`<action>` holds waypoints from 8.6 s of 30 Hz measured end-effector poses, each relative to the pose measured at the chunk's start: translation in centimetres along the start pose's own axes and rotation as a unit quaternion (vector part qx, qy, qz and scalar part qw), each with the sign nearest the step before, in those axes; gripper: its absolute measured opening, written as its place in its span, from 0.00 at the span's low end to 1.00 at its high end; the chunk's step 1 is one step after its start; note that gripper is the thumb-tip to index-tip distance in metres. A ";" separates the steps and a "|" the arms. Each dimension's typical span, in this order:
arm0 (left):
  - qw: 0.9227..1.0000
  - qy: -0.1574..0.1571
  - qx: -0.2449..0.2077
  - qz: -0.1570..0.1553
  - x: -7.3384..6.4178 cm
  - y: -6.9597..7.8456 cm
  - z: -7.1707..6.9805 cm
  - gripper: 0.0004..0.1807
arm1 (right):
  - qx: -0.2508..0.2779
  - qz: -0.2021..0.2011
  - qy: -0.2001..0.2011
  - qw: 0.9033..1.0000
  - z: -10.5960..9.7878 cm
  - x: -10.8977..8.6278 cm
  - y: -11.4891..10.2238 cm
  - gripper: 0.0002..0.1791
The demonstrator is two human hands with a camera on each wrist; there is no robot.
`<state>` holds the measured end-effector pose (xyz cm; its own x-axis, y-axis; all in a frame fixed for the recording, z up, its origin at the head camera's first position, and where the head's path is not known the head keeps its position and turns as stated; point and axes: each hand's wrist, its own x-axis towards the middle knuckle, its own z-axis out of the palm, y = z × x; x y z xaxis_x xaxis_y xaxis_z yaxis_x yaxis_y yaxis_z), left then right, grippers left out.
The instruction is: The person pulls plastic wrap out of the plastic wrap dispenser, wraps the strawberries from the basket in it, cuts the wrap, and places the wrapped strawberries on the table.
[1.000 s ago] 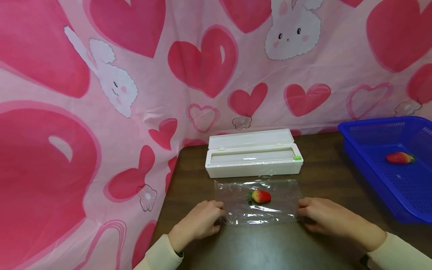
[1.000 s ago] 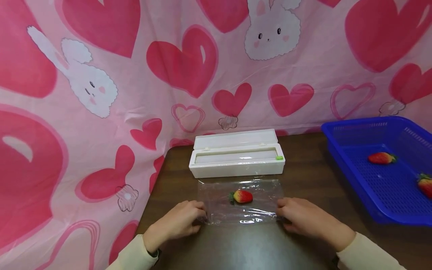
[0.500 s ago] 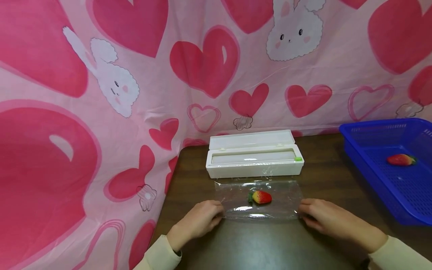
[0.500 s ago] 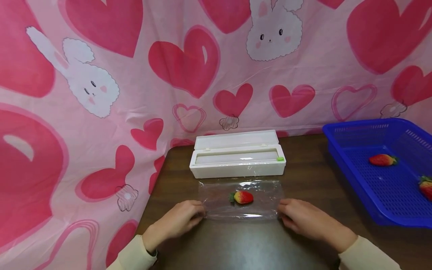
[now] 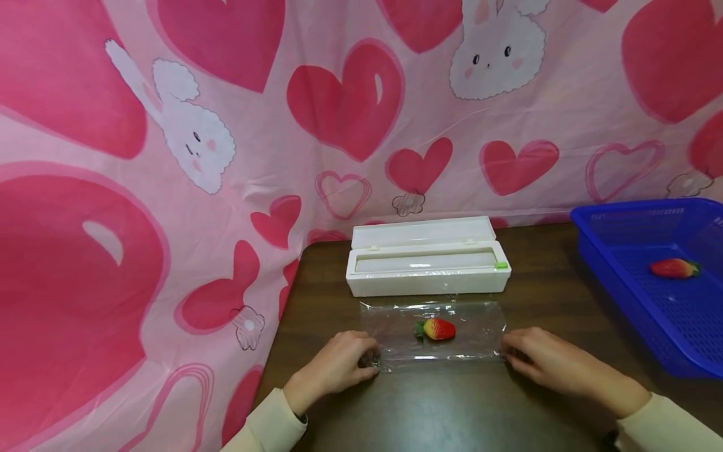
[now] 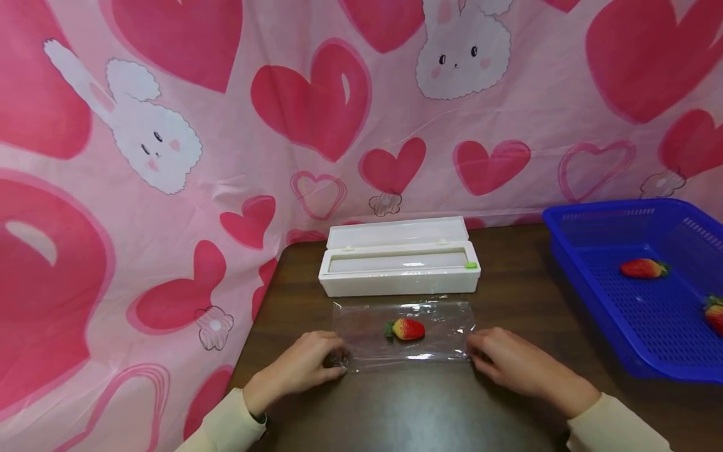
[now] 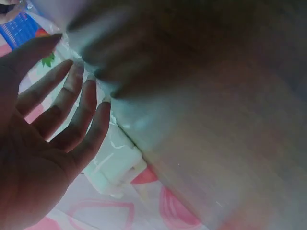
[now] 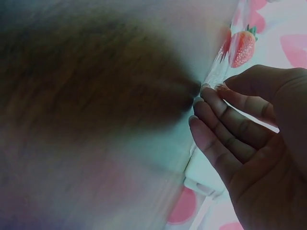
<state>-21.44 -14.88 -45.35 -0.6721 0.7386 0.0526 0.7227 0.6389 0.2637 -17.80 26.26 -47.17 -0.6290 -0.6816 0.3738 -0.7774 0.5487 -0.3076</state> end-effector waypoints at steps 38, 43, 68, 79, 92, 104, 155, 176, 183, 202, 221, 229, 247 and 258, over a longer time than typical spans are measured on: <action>0.996 0.078 -0.045 -0.011 1.0 -0.3 -0.7 0.12 | -0.061 0.224 -0.008 0.973 -1.2 1.2 -0.8 0.11; 0.995 0.087 -0.039 -0.023 1.6 -0.5 -0.8 0.11 | -0.052 0.235 -0.009 0.971 -1.4 1.7 -0.4 0.10; 0.996 0.061 0.006 -0.058 4.8 -2.0 -1.0 0.07 | -0.071 0.257 -0.012 0.964 -1.1 3.2 1.0 0.04; 0.997 0.022 0.009 -0.071 5.5 -2.2 -0.2 0.05 | -0.054 0.258 -0.042 0.964 -0.7 3.2 1.1 0.05; 0.999 0.022 0.005 -0.044 5.2 -1.3 -1.7 0.09 | -0.055 0.248 -0.041 0.966 -1.9 3.7 1.0 0.07; 0.999 0.004 -0.038 0.006 6.3 -1.4 -0.8 0.00 | -0.043 0.145 -0.018 0.988 -0.2 4.7 1.2 0.04; 0.995 -0.075 -0.036 -0.046 6.9 1.9 -0.4 0.08 | 0.008 0.149 -0.061 0.987 2.1 6.6 -1.0 0.14; 0.994 -0.079 -0.066 -0.026 5.2 1.5 -1.2 0.07 | 0.076 0.118 -0.064 0.988 1.0 5.8 -1.2 0.11; 0.989 -0.096 -0.077 -0.081 4.2 0.1 -1.5 0.06 | 0.089 0.155 -0.069 0.982 0.5 4.5 0.0 0.12; 0.995 -0.027 0.091 -0.021 4.2 0.6 -0.5 0.19 | -0.102 0.087 -0.072 0.988 0.3 4.6 -0.9 0.14; 0.995 0.031 0.096 -0.012 4.2 -0.9 0.1 0.05 | -0.165 0.084 -0.049 0.981 0.5 4.5 0.0 0.12; 0.997 0.045 0.044 -0.032 4.3 -1.2 -0.2 0.05 | -0.193 0.098 -0.034 0.976 1.0 5.0 -0.3 0.12; 0.998 0.060 -0.006 0.009 3.5 -2.8 -0.1 0.03 | -0.119 0.134 0.015 0.984 0.8 4.0 0.3 0.10; 0.993 0.063 -0.101 -0.013 3.4 -3.4 -0.8 0.07 | 0.039 0.158 0.012 0.987 0.0 3.6 2.3 0.06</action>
<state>-26.32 -14.68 -45.35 -0.7139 0.6818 0.1595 0.6664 0.5916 0.4538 -21.86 25.10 -46.58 -0.8406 -0.4698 0.2695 -0.5403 0.6924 -0.4782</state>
